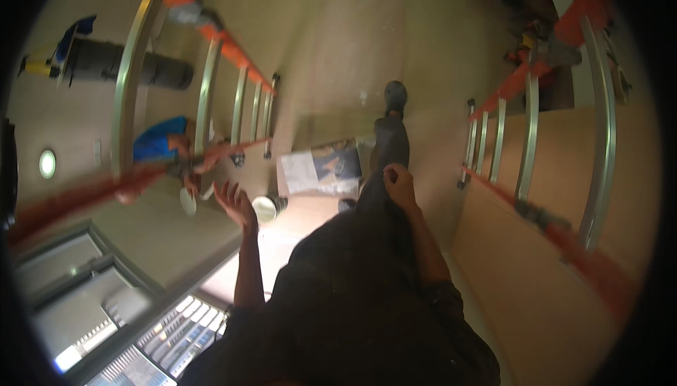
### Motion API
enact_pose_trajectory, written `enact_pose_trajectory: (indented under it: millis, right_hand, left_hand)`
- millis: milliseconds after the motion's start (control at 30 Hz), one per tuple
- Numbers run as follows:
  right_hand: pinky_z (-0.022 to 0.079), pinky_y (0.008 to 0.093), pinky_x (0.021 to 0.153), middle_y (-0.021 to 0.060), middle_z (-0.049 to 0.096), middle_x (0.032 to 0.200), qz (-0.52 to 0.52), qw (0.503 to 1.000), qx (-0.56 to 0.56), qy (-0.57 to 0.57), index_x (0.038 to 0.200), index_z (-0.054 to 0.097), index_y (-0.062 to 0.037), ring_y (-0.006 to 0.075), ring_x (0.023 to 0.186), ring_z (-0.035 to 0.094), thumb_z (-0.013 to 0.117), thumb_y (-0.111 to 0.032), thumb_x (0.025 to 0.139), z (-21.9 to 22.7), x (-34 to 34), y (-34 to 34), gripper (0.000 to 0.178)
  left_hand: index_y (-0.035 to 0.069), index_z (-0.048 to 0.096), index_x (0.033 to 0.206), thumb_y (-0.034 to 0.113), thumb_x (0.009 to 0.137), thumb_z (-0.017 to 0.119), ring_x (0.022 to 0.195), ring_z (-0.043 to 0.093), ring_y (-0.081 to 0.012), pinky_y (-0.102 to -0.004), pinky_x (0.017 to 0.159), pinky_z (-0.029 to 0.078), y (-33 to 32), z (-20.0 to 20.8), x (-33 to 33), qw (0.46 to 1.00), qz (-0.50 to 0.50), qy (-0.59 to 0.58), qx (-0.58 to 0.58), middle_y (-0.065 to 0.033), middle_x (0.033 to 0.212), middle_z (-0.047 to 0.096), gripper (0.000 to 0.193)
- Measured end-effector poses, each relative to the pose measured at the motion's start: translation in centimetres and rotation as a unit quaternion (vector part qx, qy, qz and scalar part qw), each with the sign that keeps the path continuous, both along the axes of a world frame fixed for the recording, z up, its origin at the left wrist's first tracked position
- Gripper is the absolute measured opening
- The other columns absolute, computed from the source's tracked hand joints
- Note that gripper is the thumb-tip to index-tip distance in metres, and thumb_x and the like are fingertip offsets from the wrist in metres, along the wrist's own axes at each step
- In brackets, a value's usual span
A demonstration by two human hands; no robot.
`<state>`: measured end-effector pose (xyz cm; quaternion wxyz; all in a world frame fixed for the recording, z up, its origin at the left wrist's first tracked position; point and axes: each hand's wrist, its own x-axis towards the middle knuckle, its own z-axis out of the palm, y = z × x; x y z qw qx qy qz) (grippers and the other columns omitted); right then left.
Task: The person opens and closes multiple cabinet doors and drawers in a kitchen and bathroom, retrieves a black cloth from a closet, and places it on the floor. The person also moves around the room and interacts with various items.
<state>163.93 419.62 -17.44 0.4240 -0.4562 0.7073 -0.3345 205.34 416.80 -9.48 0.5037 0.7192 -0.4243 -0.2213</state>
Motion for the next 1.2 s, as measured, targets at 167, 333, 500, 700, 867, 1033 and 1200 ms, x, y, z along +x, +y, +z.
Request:
enact_pose_trajectory:
  millis: [167,333,500,700,867,1033,1200]
  right_hand:
    - [0.051,0.0306,0.069,0.0114,0.065,0.087,0.006,0.999,0.037,0.033,0.092,0.066,-0.0023,0.0187,0.073,0.064,0.063,-0.007,0.087,-7.9,-5.0,-17.5,0.007]
    - [0.052,0.0331,0.072,0.0125,0.068,0.086,0.112,0.983,0.142,0.016,0.094,0.066,-0.0009,0.0227,0.078,0.066,0.064,-0.012,0.087,-13.5,-13.6,-37.1,0.013]
    - [0.053,0.0367,0.073,0.0148,0.071,0.084,0.043,0.975,0.215,0.022,0.092,0.069,-0.0033,0.0267,0.08,0.069,0.065,-0.016,0.084,-12.5,-22.5,-50.6,0.016]
    - [0.054,0.0371,0.075,0.0153,0.071,0.085,0.014,0.973,0.225,0.053,0.091,0.069,-0.0031,0.0283,0.082,0.07,0.067,-0.019,0.082,-8.1,-28.4,-56.7,0.019]
    - [0.055,0.0375,0.076,0.016,0.071,0.084,0.062,0.964,0.249,0.069,0.089,0.069,-0.0046,0.0289,0.082,0.07,0.069,-0.018,0.074,-5.1,-30.5,-57.9,0.02]
    - [0.055,0.0388,0.079,0.0154,0.071,0.085,0.08,0.968,0.228,0.075,0.09,0.07,-0.0056,0.0299,0.083,0.07,0.067,-0.018,0.071,-2.3,-32.6,-61.8,0.024]
    - [0.056,0.0367,0.077,0.0136,0.071,0.083,0.015,0.962,0.243,0.121,0.09,0.072,-0.0065,0.0262,0.081,0.07,0.069,-0.023,0.072,-4.1,-36.5,-68.1,0.024]
  left_hand:
    - [0.013,0.021,0.154,-0.008,0.081,0.053,0.115,0.055,-0.0294,-0.0399,0.087,0.051,-7.7,-3.3,-4.5,0.987,0.151,-0.001,-0.055,-0.0181,0.14,0.044,0.082]
    - [0.011,0.026,0.15,-0.005,0.081,0.06,0.113,0.056,-0.0292,-0.0396,0.084,0.052,-12.6,-3.4,-10.1,0.891,0.313,-0.189,0.269,-0.017,0.137,0.047,0.079]
    - [0.004,0.061,0.123,0.002,0.08,0.069,0.091,0.066,-0.0281,-0.0384,0.078,0.056,-21.2,-2.0,-15.1,0.833,0.139,0.069,0.531,-0.015,0.116,0.062,0.044]
    - [0.0,0.068,0.105,0.014,0.082,0.07,0.083,0.07,-0.0194,-0.0316,0.074,0.056,-41.6,-3.1,-21.1,0.889,-0.208,-0.068,0.402,-0.0124,0.091,0.072,0.027]
    - [-0.001,0.068,0.094,0.01,0.083,0.072,0.077,0.068,-0.0153,-0.0289,0.071,0.053,-55.6,-3.1,-23.0,0.943,-0.202,-0.034,0.26,-0.0087,0.082,0.07,0.016]
    - [0.002,0.071,0.08,0.023,0.079,0.079,0.069,0.069,-0.0188,-0.0329,0.067,0.054,-62.2,-5.8,-22.4,0.886,-0.207,-0.073,0.409,-0.0099,0.075,0.072,0.022]
    - [0.005,0.073,0.079,0.026,0.077,0.081,0.073,0.071,-0.0197,-0.0373,0.068,0.057,-67.5,-12.2,-19.9,0.752,-0.308,-0.204,0.546,-0.0113,0.08,0.073,0.022]
